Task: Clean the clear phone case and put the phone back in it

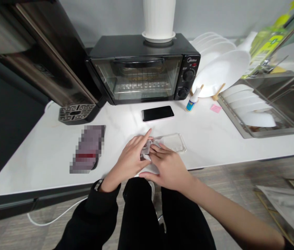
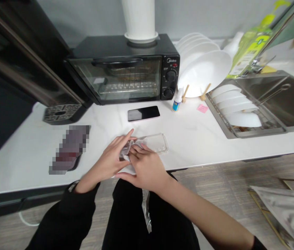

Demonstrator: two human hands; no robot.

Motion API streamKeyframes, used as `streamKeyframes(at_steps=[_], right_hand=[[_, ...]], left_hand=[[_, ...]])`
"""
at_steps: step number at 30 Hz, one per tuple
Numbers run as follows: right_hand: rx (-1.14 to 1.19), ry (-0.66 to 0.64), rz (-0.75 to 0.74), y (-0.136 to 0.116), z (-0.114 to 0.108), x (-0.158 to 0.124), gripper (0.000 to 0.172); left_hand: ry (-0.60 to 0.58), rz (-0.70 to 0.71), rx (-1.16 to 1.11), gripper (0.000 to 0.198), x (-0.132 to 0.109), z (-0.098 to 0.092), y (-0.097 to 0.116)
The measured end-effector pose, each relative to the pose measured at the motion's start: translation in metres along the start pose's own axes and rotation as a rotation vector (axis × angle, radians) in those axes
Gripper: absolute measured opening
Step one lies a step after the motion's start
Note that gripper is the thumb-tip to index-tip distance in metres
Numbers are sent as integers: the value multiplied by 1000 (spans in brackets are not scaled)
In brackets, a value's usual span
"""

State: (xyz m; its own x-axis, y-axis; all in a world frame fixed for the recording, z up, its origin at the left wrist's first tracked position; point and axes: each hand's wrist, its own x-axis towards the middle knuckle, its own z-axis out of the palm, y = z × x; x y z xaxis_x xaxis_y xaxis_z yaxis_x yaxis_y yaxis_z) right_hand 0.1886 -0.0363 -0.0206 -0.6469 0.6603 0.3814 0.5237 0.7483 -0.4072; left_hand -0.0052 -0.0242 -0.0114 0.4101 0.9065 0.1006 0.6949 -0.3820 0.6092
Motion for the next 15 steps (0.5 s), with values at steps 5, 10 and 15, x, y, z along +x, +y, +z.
streamKeyframes(at_steps=[5,10,15], right_hand=[[-112,-80,36,32,-46,-45,46],[-272,-21,97,53,-59,-51,42],[-119,27,46,18,-8,-3,61]], left_hand=[[5,-25,2,102,-1,1,1],[3,-4,-18,110,2,3,0],[8,10,-48,106,2,2,-2]])
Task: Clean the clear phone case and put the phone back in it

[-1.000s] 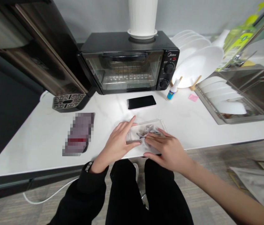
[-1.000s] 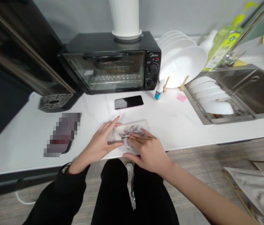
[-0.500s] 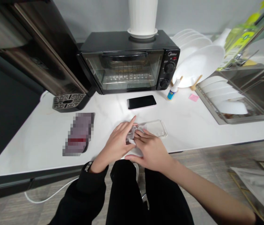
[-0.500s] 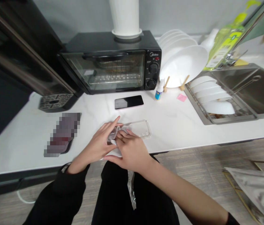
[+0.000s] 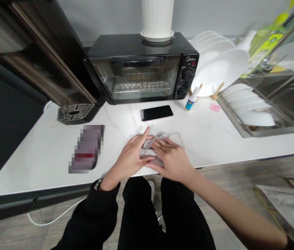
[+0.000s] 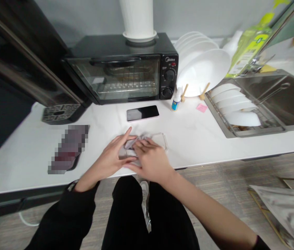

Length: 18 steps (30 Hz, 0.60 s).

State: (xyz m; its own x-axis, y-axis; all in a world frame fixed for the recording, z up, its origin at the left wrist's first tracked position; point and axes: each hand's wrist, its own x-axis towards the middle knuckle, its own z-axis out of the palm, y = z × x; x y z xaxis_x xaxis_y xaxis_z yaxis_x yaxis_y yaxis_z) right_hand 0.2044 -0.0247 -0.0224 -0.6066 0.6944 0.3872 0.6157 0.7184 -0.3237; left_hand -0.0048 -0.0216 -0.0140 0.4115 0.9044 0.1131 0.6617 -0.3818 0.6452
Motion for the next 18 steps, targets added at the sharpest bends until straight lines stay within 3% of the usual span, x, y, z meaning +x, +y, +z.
streamKeyframes(at_steps=[2,4,7,11,14,18], right_hand=[[85,-27,-41,-13,8,6,64],[128,-63,-57,-13,3,-1,61],[101,-113,-39,10,-22,-29,51],[-94,-73,32,46,-48,-54,41],[-172,-19,57,45,-39,-42,51],[-51,9,16,5,-3,-5,70]], left_hand=[[-5,-3,2,108,-1,-1,1],[-11,-18,11,111,-3,-2,2],[-4,-35,20,110,-4,-2,4],[13,-39,10,110,-2,0,5],[6,-35,9,108,0,0,4],[10,-12,0,103,0,0,3]])
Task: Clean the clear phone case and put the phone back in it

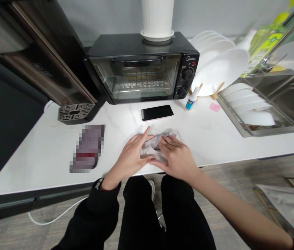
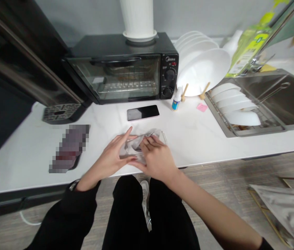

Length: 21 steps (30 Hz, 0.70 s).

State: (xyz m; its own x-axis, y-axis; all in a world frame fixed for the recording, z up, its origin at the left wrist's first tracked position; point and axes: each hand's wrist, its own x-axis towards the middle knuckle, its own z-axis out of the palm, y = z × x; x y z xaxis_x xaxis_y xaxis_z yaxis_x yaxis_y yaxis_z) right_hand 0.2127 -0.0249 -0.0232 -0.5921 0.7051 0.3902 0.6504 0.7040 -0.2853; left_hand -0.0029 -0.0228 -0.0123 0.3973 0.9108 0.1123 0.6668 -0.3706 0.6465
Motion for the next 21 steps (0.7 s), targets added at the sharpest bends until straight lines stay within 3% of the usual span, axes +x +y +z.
streamKeyframes(at_steps=[4,10,12,14,18,21], right_hand=[[168,-60,-78,-22,5,2,65],[1,-96,-11,35,-41,-48,43],[-68,-68,25,43,-43,-51,43],[-90,-16,70,33,-31,-40,52],[24,39,87,-14,8,-4,68],[141,1,11,-32,14,3,68]], left_hand=[[0,9,1,103,-3,-1,1],[5,-22,21,109,-3,0,2],[-1,-9,24,110,-1,0,1],[-6,2,27,109,0,1,0],[0,-3,39,105,1,2,-3],[-2,16,22,103,-1,0,-2]])
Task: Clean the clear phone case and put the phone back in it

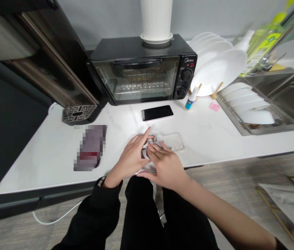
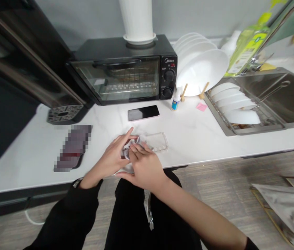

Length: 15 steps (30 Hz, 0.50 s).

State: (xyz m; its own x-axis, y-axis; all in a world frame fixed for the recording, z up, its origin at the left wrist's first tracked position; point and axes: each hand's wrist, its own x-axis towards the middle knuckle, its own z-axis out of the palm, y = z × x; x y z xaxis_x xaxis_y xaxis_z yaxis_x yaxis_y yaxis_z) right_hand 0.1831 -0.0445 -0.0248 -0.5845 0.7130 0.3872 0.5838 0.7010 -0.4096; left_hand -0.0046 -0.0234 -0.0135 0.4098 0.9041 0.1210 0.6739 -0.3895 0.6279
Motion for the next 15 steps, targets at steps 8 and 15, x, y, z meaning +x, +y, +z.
streamKeyframes(at_steps=[8,15], right_hand=[[-217,-8,74,57,-63,-58,43],[-145,46,27,9,-1,1,81]], left_hand=[[9,-31,17,108,0,1,3],[9,1,4,102,1,2,-2]])
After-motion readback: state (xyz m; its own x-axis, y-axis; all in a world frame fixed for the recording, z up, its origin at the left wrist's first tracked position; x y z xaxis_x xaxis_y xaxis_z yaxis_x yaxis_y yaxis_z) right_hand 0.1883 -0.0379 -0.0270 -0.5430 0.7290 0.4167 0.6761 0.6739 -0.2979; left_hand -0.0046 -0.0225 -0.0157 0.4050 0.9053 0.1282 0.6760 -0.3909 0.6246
